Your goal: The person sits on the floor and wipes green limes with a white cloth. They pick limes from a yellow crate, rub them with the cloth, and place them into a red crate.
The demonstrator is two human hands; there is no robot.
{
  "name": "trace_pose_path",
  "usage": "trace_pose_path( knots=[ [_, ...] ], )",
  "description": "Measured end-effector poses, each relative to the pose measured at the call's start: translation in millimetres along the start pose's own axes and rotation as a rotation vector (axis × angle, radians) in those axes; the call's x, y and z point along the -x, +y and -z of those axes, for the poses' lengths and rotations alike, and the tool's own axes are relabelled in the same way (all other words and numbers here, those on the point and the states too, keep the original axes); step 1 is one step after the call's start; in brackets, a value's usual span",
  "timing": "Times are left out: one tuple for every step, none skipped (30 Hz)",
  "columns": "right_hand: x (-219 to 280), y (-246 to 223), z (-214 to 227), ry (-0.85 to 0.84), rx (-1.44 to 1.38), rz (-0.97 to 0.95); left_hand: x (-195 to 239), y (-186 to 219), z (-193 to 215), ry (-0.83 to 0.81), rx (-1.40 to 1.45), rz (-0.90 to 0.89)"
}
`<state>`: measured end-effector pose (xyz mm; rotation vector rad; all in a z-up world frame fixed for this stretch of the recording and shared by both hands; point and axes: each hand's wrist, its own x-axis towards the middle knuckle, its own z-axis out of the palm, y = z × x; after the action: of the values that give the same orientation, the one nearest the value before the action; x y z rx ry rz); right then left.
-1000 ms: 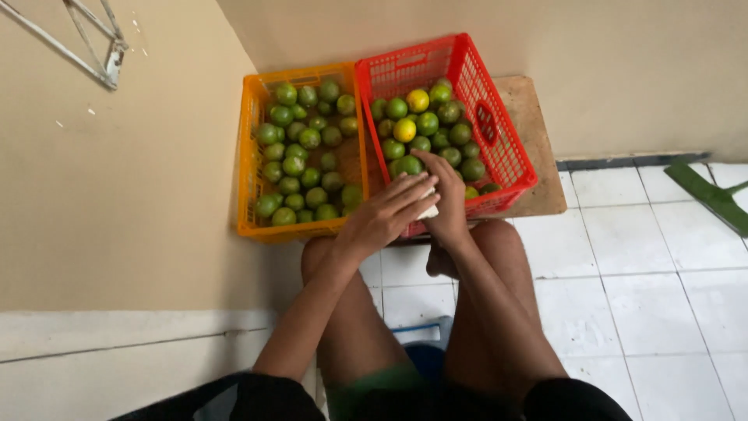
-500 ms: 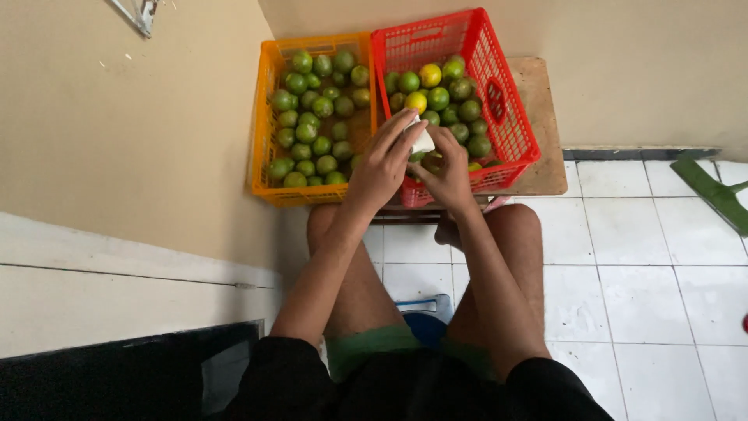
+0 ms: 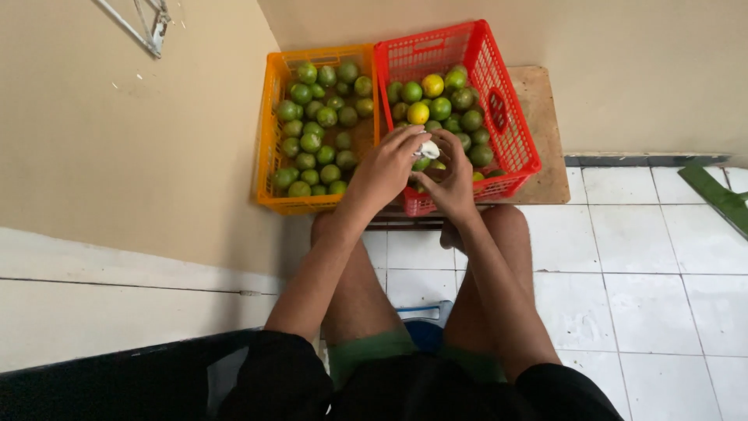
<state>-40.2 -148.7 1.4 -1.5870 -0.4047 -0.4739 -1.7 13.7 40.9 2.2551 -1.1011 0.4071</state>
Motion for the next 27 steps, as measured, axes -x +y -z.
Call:
trace_pose_path(
  knots=[
    [1.6, 1.9, -1.2, -0.007, 0.001, 0.003, -3.0, 0.6, 9.9, 0.007, -0.001, 0.003],
    [3.0, 4.4, -2.4, 0.02, -0.004, 0.048, -6.0, 0.8, 19.6, -0.008, 0.168, 0.09],
    [7.0, 5.8, -1.1, 0.041, -0.006, 0.084, -7.6, 3.3, 26.9, -0.022, 0.346, 0.183],
    [10.5, 8.9, 0.4, 0.029, -0.002, 0.079, -4.9, -2.3, 17.8, -0.014, 0.353, 0.191],
    [11.1, 13.2, -0.8, 0.094, -0.039, 0.155, -2.4, -10.0, 11.5, 0.019, 0.469, 0.242],
    [11.7, 16.7, -1.9, 0.159, -0.077, 0.229, 0.0, -17.1, 5.7, 0.053, 0.586, 0.292],
    [11.3, 15.9, -3.5, 0.154, -0.086, 0.225, 9.6, -18.0, -9.0, 0.055, 0.58, 0.302],
    [10.6, 14.6, -4.7, 0.152, -0.101, 0.238, 18.7, -18.5, -23.5, 0.084, 0.71, 0.38],
    [6.8, 13.3, 0.4, 0.155, -0.1, 0.26, 20.7, -18.9, -41.7, 0.113, 0.849, 0.442],
    [7.1, 12.9, 7.3, 0.154, -0.095, 0.266, 18.3, -9.4, -47.5, 0.115, 0.852, 0.435],
    [6.0, 13.1, 9.5, 0.107, -0.107, 0.246, 17.7, -2.4, -49.4, 0.186, 1.071, 0.62],
    [5.0, 13.0, 11.4, 0.06, -0.118, 0.226, 17.3, 4.7, -51.1, 0.258, 1.29, 0.807],
    [5.6, 11.8, 10.8, 0.057, -0.118, 0.225, 15.6, 6.9, -49.7, 0.261, 1.291, 0.808],
    [6.4, 10.4, 10.0, 0.028, -0.091, 0.22, 14.2, 9.3, -48.1, 0.284, 1.127, 0.75],
    [4.0, 10.1, 8.8, -0.001, -0.065, 0.223, 10.5, 9.5, -45.6, 0.308, 0.961, 0.684],
    [6.4, 10.7, 8.4, -0.005, -0.066, 0.231, 10.1, 14.4, -46.6, 0.315, 0.958, 0.677],
    [6.7, 12.3, 4.9, 0.074, -0.104, 0.259, 9.7, 16.9, -45.0, 0.32, 0.889, 0.596],
    [6.7, 14.0, 1.6, 0.153, -0.144, 0.285, 9.1, 19.3, -43.7, 0.324, 0.818, 0.517],
    [6.6, 15.8, 1.3, 0.155, -0.147, 0.281, 6.7, 29.4, -29.3, 0.321, 0.816, 0.521],
    [6.6, 18.1, 1.1, 0.207, -0.151, 0.25, 4.1, 39.3, -15.4, 0.319, 0.645, 0.353],
    [6.4, 20.7, 4.3, 0.263, -0.146, 0.224, -1.0, 49.5, -3.9, 0.312, 0.48, 0.178],
    [11.0, 15.9, 6.4, 0.268, -0.14, 0.224, -0.1, 57.2, -3.0, 0.307, 0.485, 0.175],
    [10.0, 12.1, 7.5, 0.26, -0.015, 0.183, -2.4, 62.0, 0.0, 0.324, 0.219, 0.005],
    [9.4, 8.0, 8.2, 0.252, 0.109, 0.14, -4.2, 67.0, 3.3, 0.338, -0.049, -0.164],
    [13.2, 10.4, 5.6, 0.252, 0.108, 0.137, -7.0, 65.2, 1.6, 0.335, -0.049, -0.162],
    [17.6, 12.8, 2.8, 0.234, 0.091, 0.093, -9.2, 63.3, -0.1, 0.327, -0.141, -0.242],
    [19.8, 15.9, 0.2, 0.212, 0.074, 0.052, -12.6, 60.5, -1.6, 0.322, -0.236, -0.323]
  ],
)
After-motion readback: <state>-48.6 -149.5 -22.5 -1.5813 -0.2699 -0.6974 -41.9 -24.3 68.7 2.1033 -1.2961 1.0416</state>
